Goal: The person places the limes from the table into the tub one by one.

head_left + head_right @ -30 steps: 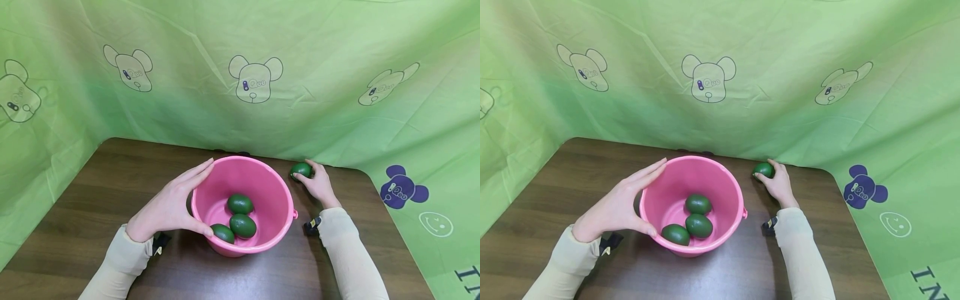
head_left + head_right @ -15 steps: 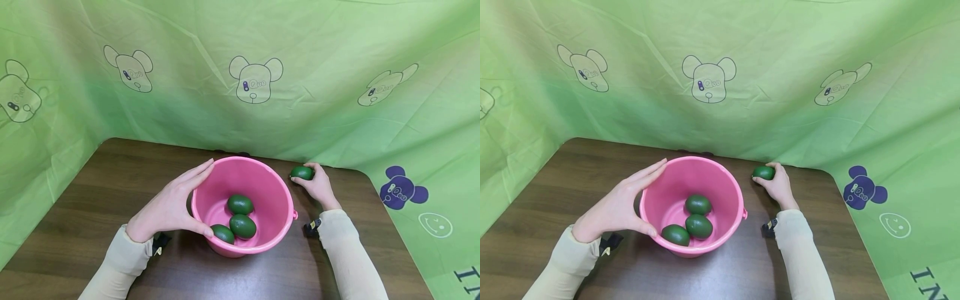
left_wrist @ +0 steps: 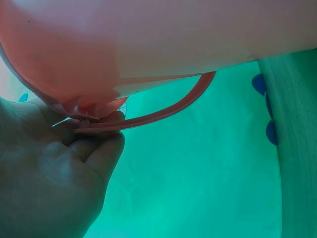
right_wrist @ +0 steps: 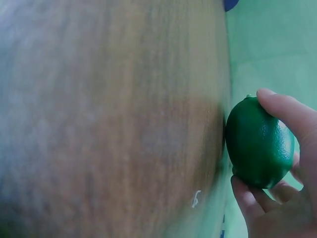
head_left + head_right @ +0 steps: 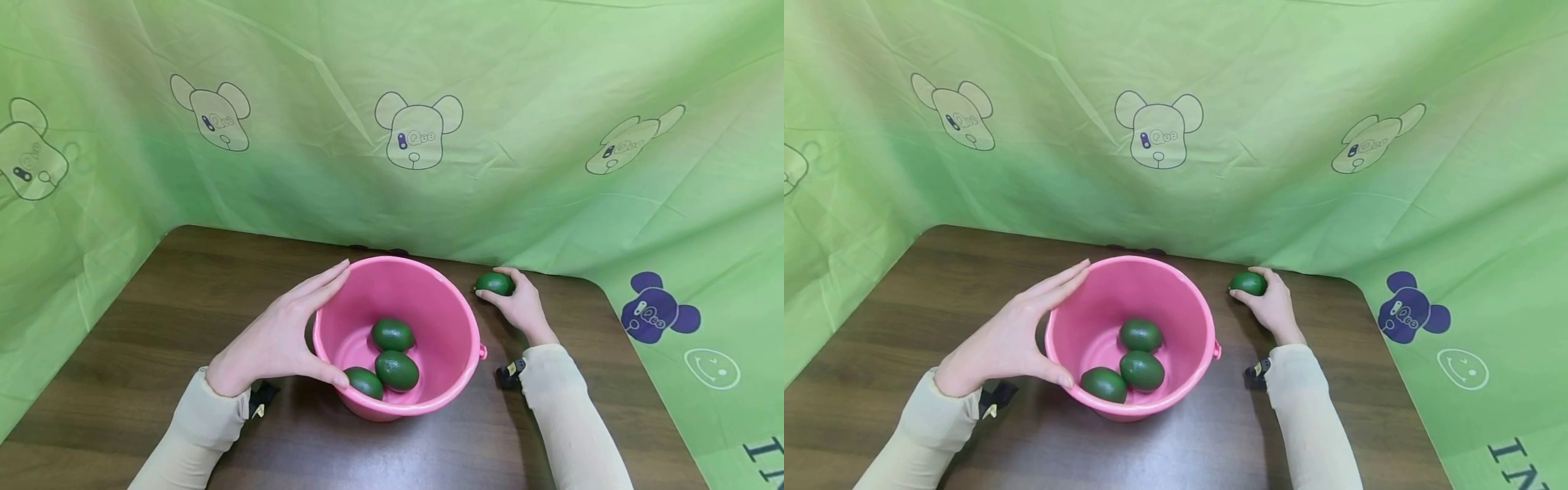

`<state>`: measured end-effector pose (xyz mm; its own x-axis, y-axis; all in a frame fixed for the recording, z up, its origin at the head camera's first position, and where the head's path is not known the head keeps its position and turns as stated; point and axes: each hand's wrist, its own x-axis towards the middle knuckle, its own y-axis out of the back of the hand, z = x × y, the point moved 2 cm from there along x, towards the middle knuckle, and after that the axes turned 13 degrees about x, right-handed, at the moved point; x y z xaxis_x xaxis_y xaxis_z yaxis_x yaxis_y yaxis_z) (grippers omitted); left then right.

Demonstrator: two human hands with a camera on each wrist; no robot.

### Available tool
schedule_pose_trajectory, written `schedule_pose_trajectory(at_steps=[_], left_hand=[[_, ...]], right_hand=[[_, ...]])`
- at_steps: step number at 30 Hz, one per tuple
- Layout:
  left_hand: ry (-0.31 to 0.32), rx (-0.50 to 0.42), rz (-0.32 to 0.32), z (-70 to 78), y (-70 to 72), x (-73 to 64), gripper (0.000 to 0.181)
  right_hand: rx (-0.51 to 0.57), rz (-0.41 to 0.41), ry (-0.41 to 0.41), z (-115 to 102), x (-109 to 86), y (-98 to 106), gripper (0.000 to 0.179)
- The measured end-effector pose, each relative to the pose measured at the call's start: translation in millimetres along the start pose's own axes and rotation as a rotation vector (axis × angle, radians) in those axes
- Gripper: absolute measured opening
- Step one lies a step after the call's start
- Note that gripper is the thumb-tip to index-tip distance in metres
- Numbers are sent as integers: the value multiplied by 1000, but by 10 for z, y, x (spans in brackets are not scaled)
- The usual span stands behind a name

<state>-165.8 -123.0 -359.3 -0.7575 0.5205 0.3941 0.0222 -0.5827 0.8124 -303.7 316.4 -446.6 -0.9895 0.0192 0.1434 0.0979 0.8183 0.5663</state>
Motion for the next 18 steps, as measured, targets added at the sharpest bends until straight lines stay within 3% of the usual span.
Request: schedule_pose_trajectory(at_steps=[18], left_hand=[[-5,2,4,8,-2,4,132]], right_hand=[[3,16,5,-14,-30,-4,67]])
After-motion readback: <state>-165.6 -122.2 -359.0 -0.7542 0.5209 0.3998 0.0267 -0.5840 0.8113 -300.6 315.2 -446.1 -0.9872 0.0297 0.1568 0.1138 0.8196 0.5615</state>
